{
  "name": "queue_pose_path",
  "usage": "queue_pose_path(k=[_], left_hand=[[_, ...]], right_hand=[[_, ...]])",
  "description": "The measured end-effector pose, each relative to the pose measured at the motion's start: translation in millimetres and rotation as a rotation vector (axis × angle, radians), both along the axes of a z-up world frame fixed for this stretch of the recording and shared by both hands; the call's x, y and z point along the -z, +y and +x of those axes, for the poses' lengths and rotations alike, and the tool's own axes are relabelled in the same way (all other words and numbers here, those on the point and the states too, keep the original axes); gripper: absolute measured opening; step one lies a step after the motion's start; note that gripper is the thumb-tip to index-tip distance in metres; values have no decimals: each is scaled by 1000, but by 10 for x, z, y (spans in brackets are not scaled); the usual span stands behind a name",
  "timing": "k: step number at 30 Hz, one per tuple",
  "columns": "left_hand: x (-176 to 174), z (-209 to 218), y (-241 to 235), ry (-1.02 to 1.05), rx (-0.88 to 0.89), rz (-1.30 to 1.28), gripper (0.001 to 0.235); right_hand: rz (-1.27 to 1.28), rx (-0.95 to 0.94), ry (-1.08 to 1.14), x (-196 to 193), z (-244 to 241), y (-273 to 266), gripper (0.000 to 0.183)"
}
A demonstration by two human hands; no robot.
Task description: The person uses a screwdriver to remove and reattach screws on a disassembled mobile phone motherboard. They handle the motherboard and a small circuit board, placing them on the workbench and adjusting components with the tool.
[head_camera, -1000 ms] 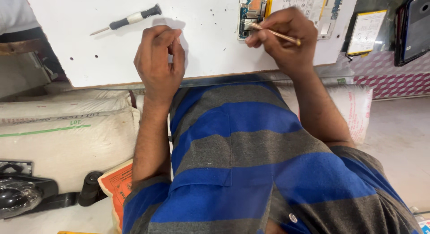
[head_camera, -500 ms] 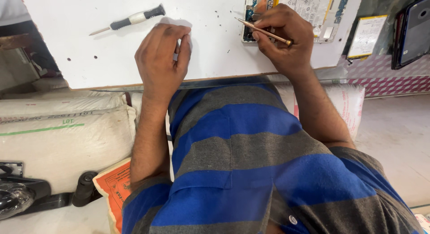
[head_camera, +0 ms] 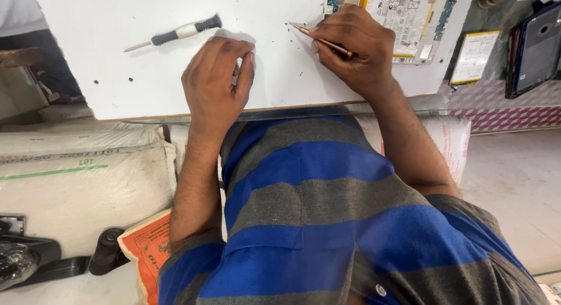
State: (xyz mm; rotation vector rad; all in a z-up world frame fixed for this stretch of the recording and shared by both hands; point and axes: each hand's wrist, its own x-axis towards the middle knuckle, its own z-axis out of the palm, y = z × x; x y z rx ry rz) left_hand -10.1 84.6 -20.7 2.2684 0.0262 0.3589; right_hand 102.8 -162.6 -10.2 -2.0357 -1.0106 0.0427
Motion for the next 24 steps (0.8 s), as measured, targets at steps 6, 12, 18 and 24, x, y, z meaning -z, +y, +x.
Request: queue_pose_path(k=[6, 12, 18, 24], left_hand=[[-1, -9, 5, -3, -8, 10, 8], [-9, -15, 13, -4, -6, -2, 8], [-19, -10, -4, -27, -10, 38, 10], [-73, 68, -208, -59, 53, 0, 21]], right_hand=[[-9, -1, -4, 24, 11, 15, 21], [-15, 14, 2, 25, -7, 23, 21], [41, 25, 58, 9, -15, -26, 19], [122, 58, 198, -87, -104, -305, 18]])
